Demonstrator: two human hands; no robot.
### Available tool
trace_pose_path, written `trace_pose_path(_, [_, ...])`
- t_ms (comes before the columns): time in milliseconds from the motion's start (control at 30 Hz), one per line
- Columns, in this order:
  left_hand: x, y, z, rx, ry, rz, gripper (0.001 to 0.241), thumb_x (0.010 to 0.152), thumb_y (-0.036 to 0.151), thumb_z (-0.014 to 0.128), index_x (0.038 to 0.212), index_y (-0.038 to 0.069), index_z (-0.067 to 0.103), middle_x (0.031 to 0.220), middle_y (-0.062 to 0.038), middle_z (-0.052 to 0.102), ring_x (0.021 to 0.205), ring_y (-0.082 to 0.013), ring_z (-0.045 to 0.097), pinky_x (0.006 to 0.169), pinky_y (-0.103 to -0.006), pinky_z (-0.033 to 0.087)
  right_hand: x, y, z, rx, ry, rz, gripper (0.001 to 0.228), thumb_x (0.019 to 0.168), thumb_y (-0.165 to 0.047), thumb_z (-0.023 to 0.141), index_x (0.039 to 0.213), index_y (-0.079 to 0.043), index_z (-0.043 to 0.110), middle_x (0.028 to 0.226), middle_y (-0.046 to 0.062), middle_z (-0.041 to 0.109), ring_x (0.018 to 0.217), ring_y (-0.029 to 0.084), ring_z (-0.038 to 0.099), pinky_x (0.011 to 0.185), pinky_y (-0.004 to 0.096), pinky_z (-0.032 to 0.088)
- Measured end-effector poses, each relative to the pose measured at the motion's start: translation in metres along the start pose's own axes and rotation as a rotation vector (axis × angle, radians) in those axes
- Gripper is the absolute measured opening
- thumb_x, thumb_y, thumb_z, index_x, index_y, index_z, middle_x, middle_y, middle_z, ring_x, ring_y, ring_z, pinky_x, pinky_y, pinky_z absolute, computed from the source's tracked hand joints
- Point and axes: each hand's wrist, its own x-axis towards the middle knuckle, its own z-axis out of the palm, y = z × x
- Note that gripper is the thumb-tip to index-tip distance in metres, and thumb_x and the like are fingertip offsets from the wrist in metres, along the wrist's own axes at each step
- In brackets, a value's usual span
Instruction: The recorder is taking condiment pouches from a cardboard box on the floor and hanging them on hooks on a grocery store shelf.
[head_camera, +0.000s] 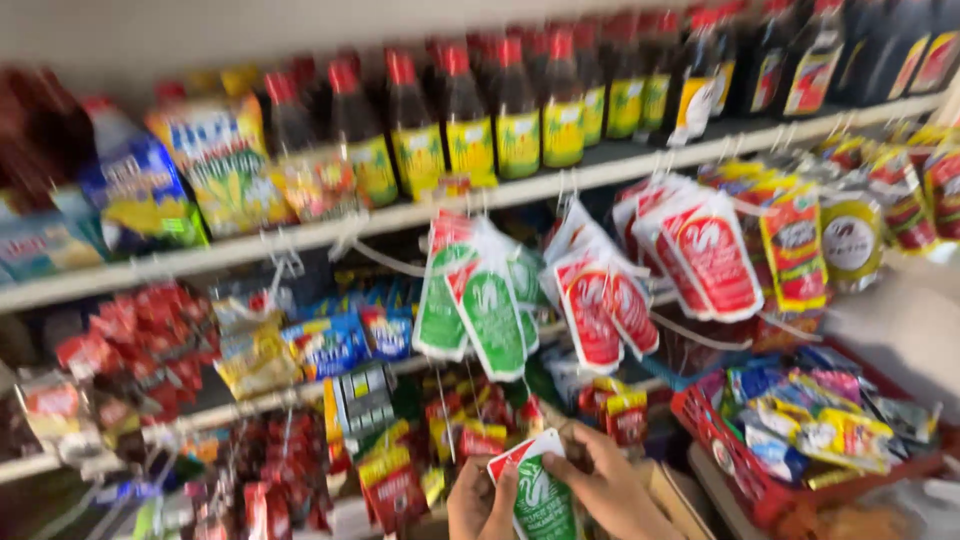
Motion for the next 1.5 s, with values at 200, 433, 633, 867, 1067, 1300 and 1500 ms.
trace_pose_path(200, [-0.081,-0.039,-0.060,0.634,-0.017,-0.315,0.015,0.090,0.014,0.077,0.090,0.001,0.071,0.061,-0.003,0.055,0.057,-0.0065,0.048,0.052,-0.0279,0.037,-0.029,0.193,-0.052,-0.395,-0.027,0.098,0.024,0.087,-0.023,0.080,0.085,-0.005,0.063,0.070,-0.004,0.052,0.067,0.007,0.046,0.058,0.028,0.041])
trace_pose_path(433, [-0.120,-0.130,-0.118,0.877,-0.063,-0.667,0.022,0.092,0.026,0.074,0.091,0.004,0.069,0.062,-0.002,0.063,0.057,-0.0075,0.053,0.056,-0.0310,0.046,-0.063,0.375,-0.085,-0.637,-0.031,0.298,0.032,0.090,-0.023,0.081,0.079,-0.001,0.061,0.065,0.002,0.050,0.063,0.012,0.046,0.058,0.031,0.039])
trace_pose_path(633, [-0.168,-0.238,-0.179,1.034,-0.132,-0.580,0.024,0.088,0.031,0.076,0.091,0.008,0.071,0.072,-0.010,0.071,0.065,-0.0233,0.069,0.062,-0.0397,0.054,-0.115,0.528,-0.121,-0.792,-0.047,-0.040,0.023,0.079,-0.016,0.087,0.079,-0.006,0.067,0.072,0.010,0.064,0.073,0.022,0.059,0.073,0.040,0.048])
trace_pose_path(867, [-0.188,-0.250,-0.181,1.111,-0.218,-0.894,0.020,0.092,0.034,0.075,0.100,0.016,0.072,0.085,-0.013,0.070,0.085,-0.0286,0.074,0.082,-0.0446,0.057,-0.145,0.590,-0.146,-0.828,0.028,0.485,0.024,0.082,-0.028,0.082,0.095,-0.012,0.071,0.093,0.011,0.073,0.092,0.027,0.072,0.082,0.038,0.055])
trace_pose_path(1067, [-0.177,-0.253,-0.186,1.025,-0.319,-0.907,0.034,0.086,0.025,0.082,0.114,0.015,0.067,0.104,-0.010,0.068,0.105,-0.0286,0.069,0.093,-0.0456,0.054,-0.130,0.529,-0.128,-0.745,0.193,0.420,0.011,0.082,-0.016,0.072,0.092,-0.011,0.073,0.089,0.010,0.078,0.088,0.023,0.077,0.080,0.034,0.058])
trace_pose_path(1300, [-0.098,-0.147,-0.089,1.023,-0.161,-0.474,0.019,0.082,0.008,0.073,0.102,0.010,0.071,0.096,-0.013,0.072,0.095,-0.0345,0.070,0.080,-0.0426,0.055,-0.034,0.351,-0.076,-0.385,0.294,0.264,0.017,0.092,-0.016,0.069,0.099,0.000,0.074,0.077,0.009,0.074,0.075,0.020,0.068,0.070,0.034,0.055])
trace_pose_path(1500, [-0.014,-0.014,0.005,0.745,0.026,0.211,0.018,0.080,-0.001,0.070,0.098,0.002,0.069,0.090,-0.015,0.072,0.084,-0.0324,0.072,0.072,-0.0385,0.057,0.035,0.281,-0.074,-0.524,0.512,0.197,0.021,0.081,-0.010,0.069,0.097,0.003,0.073,0.081,0.016,0.076,0.076,0.025,0.070,0.066,0.038,0.055])
